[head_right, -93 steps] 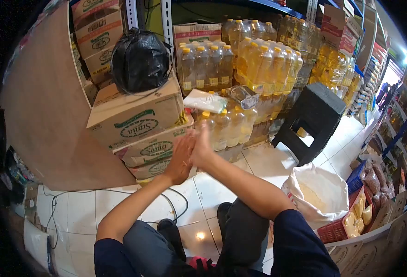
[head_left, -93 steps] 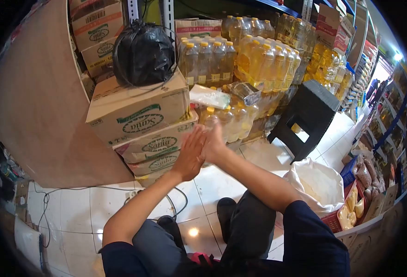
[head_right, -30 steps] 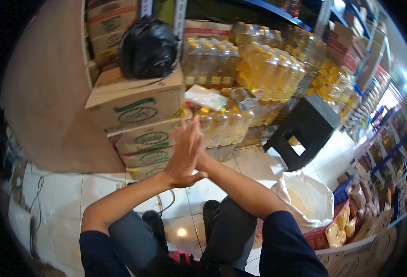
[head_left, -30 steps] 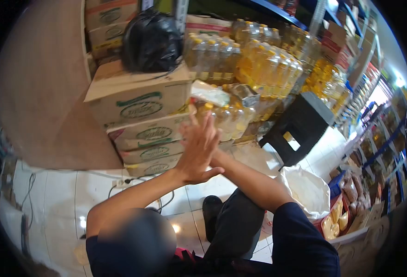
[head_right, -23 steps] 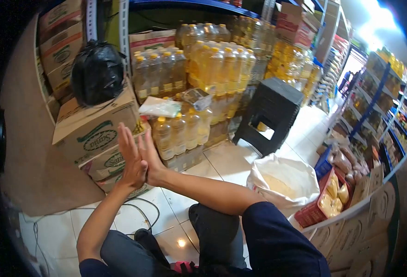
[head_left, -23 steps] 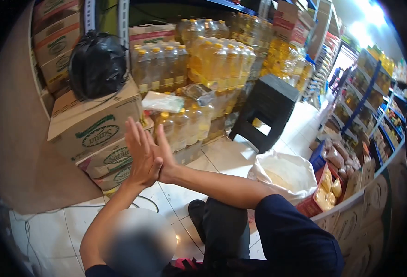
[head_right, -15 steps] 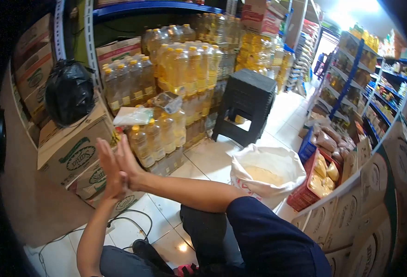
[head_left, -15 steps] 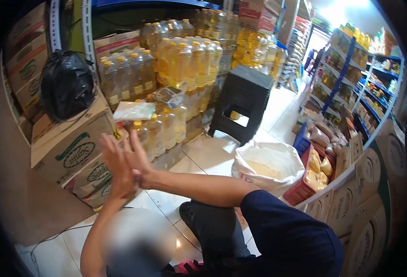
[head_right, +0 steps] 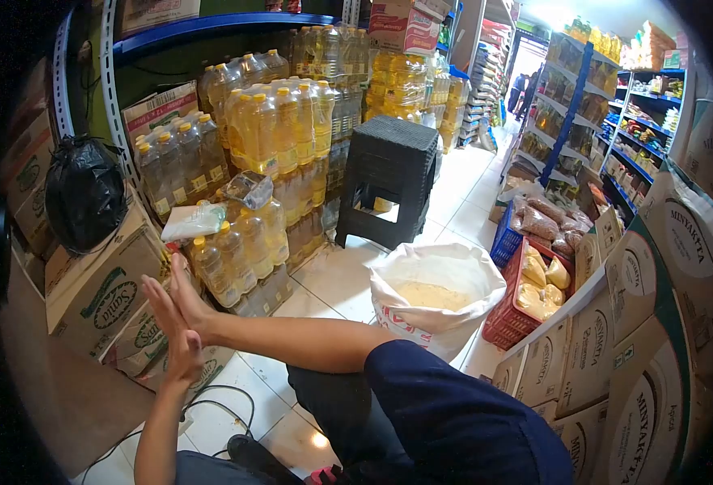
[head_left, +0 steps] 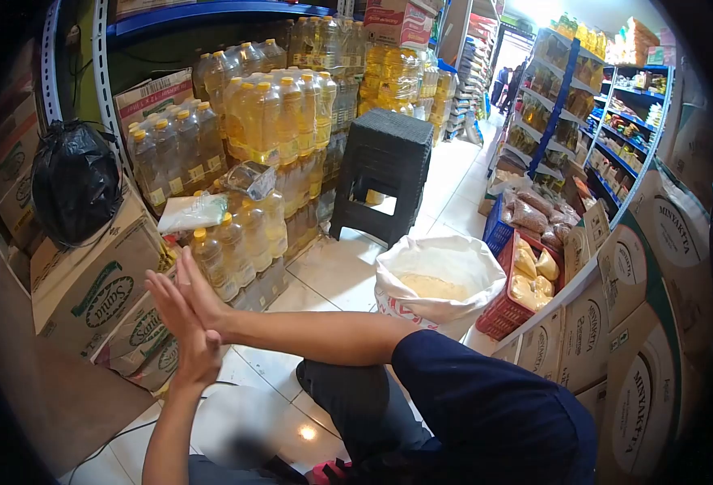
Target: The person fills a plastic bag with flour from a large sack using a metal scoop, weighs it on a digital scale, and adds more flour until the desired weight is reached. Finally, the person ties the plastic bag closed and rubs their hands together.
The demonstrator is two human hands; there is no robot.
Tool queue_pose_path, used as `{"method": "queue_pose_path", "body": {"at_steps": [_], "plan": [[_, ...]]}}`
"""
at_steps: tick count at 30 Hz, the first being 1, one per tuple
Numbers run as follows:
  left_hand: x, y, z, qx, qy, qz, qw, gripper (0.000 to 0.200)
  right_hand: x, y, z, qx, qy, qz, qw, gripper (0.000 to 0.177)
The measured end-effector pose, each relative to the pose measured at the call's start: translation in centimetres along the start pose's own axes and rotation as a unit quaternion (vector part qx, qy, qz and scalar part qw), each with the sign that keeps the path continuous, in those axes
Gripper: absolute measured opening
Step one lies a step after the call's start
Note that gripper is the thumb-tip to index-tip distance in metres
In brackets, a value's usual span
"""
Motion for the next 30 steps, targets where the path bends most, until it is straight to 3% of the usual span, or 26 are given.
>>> {"method": "queue_pose_path", "body": {"at_steps": [2, 5, 6, 7, 8, 10, 11, 12, 14, 15, 16, 18, 19, 20, 21, 22, 23, 25, 28, 30], "plan": [[-0.1, -0.3, 1.7, 0.006, -0.011, -0.038, 0.999, 0.11, -0.1, -0.2, -0.2, -0.015, 0.014, -0.022, 1.0, 0.092], [-0.5, 1.4, -1.6, -0.022, -0.005, 0.013, 1.0, 0.11, 0.8, -1.4, -0.3, 0.012, -0.056, 0.004, 0.998, 0.093], [0.0, 1.7, -3.3, -0.045, 0.013, 0.049, 0.998, 0.1, 1.0, -1.7, -0.2, 0.021, -0.088, 0.01, 0.996, 0.094], [1.0, 1.3, -4.6, -0.103, -0.089, 0.017, 0.99, 0.097, 1.4, -2.0, 0.1, 0.032, -0.12, 0.015, 0.992, 0.094], [2.0, 0.7, -5.8, -0.161, -0.191, -0.013, 0.968, 0.093, 2.7, -2.4, -0.1, -0.066, -0.204, 0.0, 0.977, 0.092], [0.6, 0.1, -0.6, -0.288, -0.369, -0.077, 0.88, 0.084, 3.2, -2.5, -1.8, -0.199, -0.373, -0.095, 0.901, 0.086], [1.2, 0.0, -0.1, -0.28, -0.436, -0.076, 0.852, 0.084, 3.5, -2.6, -2.5, -0.26, -0.447, -0.139, 0.845, 0.084], [1.9, -0.4, -0.3, -0.273, -0.499, -0.07, 0.819, 0.085, 3.0, -2.3, -3.1, -0.351, -0.539, -0.164, 0.748, 0.075], [1.3, -0.8, 1.8, -0.238, -0.611, -0.099, 0.749, 0.086, -1.2, 1.2, -2.4, -0.353, -0.59, -0.152, 0.709, 0.073], [0.1, 0.1, 3.4, -0.143, -0.512, -0.086, 0.843, 0.09, -3.2, 2.3, -1.8, -0.3, -0.594, -0.099, 0.74, 0.073], [-0.7, 0.7, 5.0, -0.031, -0.427, -0.043, 0.903, 0.095, -4.8, 3.1, -1.2, -0.245, -0.595, -0.05, 0.764, 0.074], [-1.5, 1.3, 3.9, 0.01, -0.296, 0.001, 0.955, 0.09, -7.1, 3.4, 1.1, -0.111, -0.306, -0.022, 0.945, 0.08], [-1.4, 1.5, 2.8, 0.029, -0.229, 0.022, 0.973, 0.088, -6.0, 2.4, 0.6, 0.035, -0.218, 0.058, 0.973, 0.084], [-1.1, 1.6, 1.4, 0.046, -0.163, 0.044, 0.985, 0.086, -4.2, 0.9, -0.3, 0.185, -0.134, 0.137, 0.964, 0.088], [-0.8, 1.6, -0.1, 0.059, -0.097, 0.064, 0.992, 0.084, -2.5, 0.4, -0.4, 0.147, -0.099, 0.063, 0.982, 0.088], [-0.6, 1.3, -2.4, 0.154, 0.098, 0.028, 0.983, 0.068, -1.0, 0.0, -0.2, 0.109, -0.061, -0.01, 0.992, 0.088], [0.1, 1.4, -5.1, 0.025, 0.058, 0.01, 0.998, 0.068, 0.0, -0.5, -0.3, 0.072, -0.022, -0.081, 0.994, 0.088], [1.8, 1.7, -10.2, -0.219, -0.038, -0.02, 0.975, 0.068, -0.1, -0.3, -2.2, 0.077, -0.045, -0.024, 0.996, 0.089], [2.8, -0.9, -16.2, -0.306, -0.029, -0.031, 0.951, 0.076, -2.0, 1.3, -4.6, -0.008, -0.098, -0.001, 0.995, 0.089], [2.5, -0.6, -16.1, -0.352, -0.083, -0.027, 0.932, 0.079, -3.1, 1.8, -5.6, -0.069, -0.135, 0.063, 0.986, 0.087]]}}
Point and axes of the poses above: each hand's wrist, its own y-axis towards the middle knuckle, its own x-axis out of the palm, z = x × y, the point moved 2 cm from there along y, towards the middle knuckle, and after that the axes turned 11 degrees about -x, right-handed, at the moved point
